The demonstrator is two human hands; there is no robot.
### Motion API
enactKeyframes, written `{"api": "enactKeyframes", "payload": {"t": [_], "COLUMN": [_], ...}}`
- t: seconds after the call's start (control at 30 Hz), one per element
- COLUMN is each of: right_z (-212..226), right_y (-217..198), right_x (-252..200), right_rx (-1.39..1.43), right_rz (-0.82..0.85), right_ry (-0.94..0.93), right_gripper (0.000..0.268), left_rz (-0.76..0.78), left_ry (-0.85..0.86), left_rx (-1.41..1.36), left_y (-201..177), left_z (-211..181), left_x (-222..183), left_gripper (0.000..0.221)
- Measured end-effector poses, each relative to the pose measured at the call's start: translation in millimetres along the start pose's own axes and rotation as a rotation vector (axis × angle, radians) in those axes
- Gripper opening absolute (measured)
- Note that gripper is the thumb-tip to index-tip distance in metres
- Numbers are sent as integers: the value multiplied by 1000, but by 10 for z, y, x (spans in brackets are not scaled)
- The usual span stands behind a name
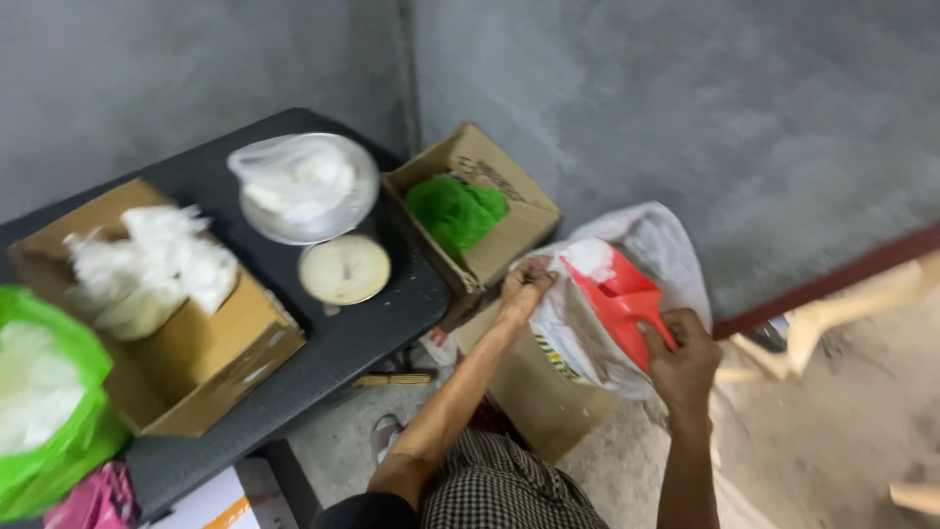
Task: Measuring and weighing a white substance using a scale and plastic bags.
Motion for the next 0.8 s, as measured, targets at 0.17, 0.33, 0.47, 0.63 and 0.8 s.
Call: {"api": "enactKeyframes", "payload": {"t": [0.17, 0.33, 0.47, 0.63, 0.8], "right_z": [287, 612, 1048, 1558, 1956], "right_y": [277, 863, 1427, 2026, 2524], "right_x": [160, 399, 516, 567, 615], "right_rx": [46, 40, 139, 254, 294], "right_rz": [42, 77, 167, 253, 336], "right_ry": [43, -57, -94, -113, -168], "right_gripper": [20, 23, 26, 29, 30], "left_rz": [47, -5, -173, -537, -802], "left_ry": [-116, 43, 367, 632, 613], "left_rx": [-356, -270, -1, 456, 626], "left_y": [-288, -969, -1810, -2981, -3807], "left_z": [30, -232, -919, -2113, -2918], "left_x": [-27, 27, -55, -246, -152], "left_gripper": [30, 31, 20, 19, 47]}}
Point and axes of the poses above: each hand's wrist, its own x-axis towards the middle knuckle, its own y-axis out of the palm, z = x × y, the point moved 3 cm from there along x, towards the middle knuckle
